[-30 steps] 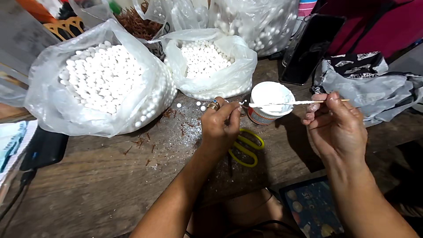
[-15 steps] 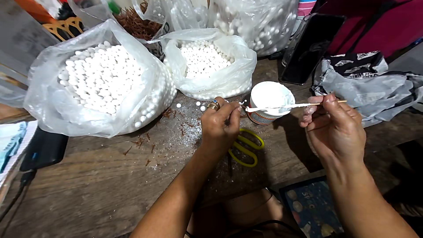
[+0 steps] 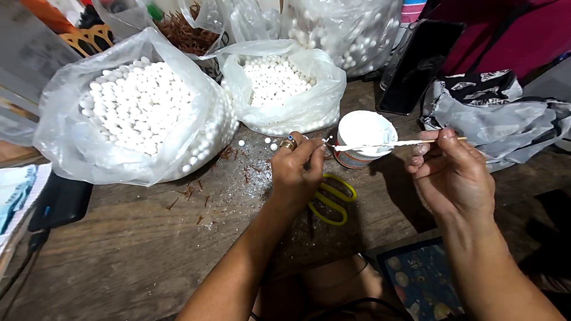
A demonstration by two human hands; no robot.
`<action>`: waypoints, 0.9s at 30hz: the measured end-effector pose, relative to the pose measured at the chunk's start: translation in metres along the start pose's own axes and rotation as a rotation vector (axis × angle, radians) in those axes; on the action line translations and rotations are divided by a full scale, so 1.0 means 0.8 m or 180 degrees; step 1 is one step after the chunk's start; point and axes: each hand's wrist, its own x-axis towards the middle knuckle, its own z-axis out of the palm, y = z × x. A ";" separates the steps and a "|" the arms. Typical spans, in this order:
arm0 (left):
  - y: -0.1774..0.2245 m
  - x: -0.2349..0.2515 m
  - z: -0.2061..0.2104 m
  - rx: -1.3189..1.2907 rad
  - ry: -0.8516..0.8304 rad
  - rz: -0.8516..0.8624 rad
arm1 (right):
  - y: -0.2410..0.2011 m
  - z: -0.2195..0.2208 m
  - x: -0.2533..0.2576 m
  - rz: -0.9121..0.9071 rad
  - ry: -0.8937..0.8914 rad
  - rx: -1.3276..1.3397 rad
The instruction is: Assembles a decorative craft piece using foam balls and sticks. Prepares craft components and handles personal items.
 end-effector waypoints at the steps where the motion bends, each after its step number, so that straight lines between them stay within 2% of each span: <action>1: 0.000 0.000 0.000 -0.0004 -0.0006 -0.0030 | -0.001 -0.002 0.001 0.0044 0.0010 0.0040; 5: -0.003 0.000 -0.002 -0.0125 -0.0023 -0.0143 | -0.005 -0.018 0.009 -0.0090 0.0171 -0.0169; 7: -0.003 0.000 -0.004 -0.0167 -0.0042 -0.0222 | -0.007 -0.022 0.014 -0.0363 0.0281 -0.0518; 10: -0.009 0.002 -0.013 -0.0321 -0.0135 -0.0370 | -0.003 -0.027 0.025 -0.0867 0.0048 -0.1084; 14: -0.030 0.010 -0.045 -0.0346 -0.0010 -0.0651 | 0.007 -0.025 0.040 -0.0963 -0.0487 -0.2287; 16: -0.045 0.012 -0.068 -0.0227 0.0155 -0.0732 | -0.003 -0.025 0.040 -0.1305 -0.0441 -0.3134; 18: -0.059 0.008 -0.092 -0.0101 0.0214 -0.0798 | -0.018 -0.019 0.032 -0.1723 -0.0328 -0.3493; 20: -0.072 0.002 -0.107 -0.0009 0.0293 -0.0803 | -0.021 0.003 0.018 -0.2288 -0.0302 -0.3311; 23: -0.078 -0.002 -0.112 0.0041 0.0298 -0.0908 | -0.008 0.064 -0.003 -0.2690 -0.1037 -0.2818; 27: -0.076 -0.003 -0.108 0.0093 0.0093 -0.1092 | 0.048 0.144 0.024 -0.2045 -0.1987 -0.3023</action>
